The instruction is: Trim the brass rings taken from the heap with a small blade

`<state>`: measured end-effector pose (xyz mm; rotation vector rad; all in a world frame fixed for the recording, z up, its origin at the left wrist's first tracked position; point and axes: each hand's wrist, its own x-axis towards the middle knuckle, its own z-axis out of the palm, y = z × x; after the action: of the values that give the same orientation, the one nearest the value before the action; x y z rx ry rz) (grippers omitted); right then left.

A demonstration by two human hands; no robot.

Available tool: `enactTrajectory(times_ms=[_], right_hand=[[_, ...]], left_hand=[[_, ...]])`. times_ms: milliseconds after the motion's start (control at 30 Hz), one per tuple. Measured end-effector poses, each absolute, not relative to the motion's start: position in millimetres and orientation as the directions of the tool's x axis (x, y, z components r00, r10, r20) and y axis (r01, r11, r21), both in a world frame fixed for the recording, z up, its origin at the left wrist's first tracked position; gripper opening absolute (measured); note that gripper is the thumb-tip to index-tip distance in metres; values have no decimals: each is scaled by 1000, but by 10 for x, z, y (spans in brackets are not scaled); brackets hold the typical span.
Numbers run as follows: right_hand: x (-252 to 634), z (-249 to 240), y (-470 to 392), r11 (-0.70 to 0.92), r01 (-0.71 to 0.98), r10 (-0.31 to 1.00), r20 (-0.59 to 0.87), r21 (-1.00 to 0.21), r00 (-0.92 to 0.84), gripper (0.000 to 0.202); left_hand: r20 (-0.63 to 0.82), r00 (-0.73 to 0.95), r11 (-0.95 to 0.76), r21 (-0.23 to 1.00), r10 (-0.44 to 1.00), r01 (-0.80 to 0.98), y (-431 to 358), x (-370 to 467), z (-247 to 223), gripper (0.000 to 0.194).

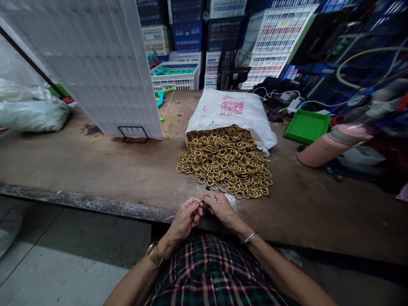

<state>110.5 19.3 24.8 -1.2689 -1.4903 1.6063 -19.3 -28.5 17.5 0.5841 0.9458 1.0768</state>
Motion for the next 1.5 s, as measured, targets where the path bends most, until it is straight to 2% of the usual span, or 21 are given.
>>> enactTrajectory(times_ms=[533, 733, 833, 1367, 1500], right_hand=[[1087, 271, 187, -207, 154, 899, -250, -966, -360, 22], [1109, 282, 184, -15, 210, 911, -100, -978, -401, 24], [1116, 286, 183, 26, 230, 901, -77, -973, -428, 24], [1100, 199, 199, -24, 228, 902, -119, -973, -415, 25], [1124, 154, 234, -45, 309, 949, -137, -950, -285, 28]], left_hand=[[-343, 171, 381, 782, 924, -493, -301, -227, 204, 32], [-307, 150, 342, 838, 940, -426, -296, -240, 157, 32], [-291, 129, 318, 882, 948, -347, -303, -241, 124, 32], [-284, 130, 313, 878, 950, -363, -304, -241, 88, 27], [-302, 120, 325, 865, 946, -381, -299, -233, 122, 30]])
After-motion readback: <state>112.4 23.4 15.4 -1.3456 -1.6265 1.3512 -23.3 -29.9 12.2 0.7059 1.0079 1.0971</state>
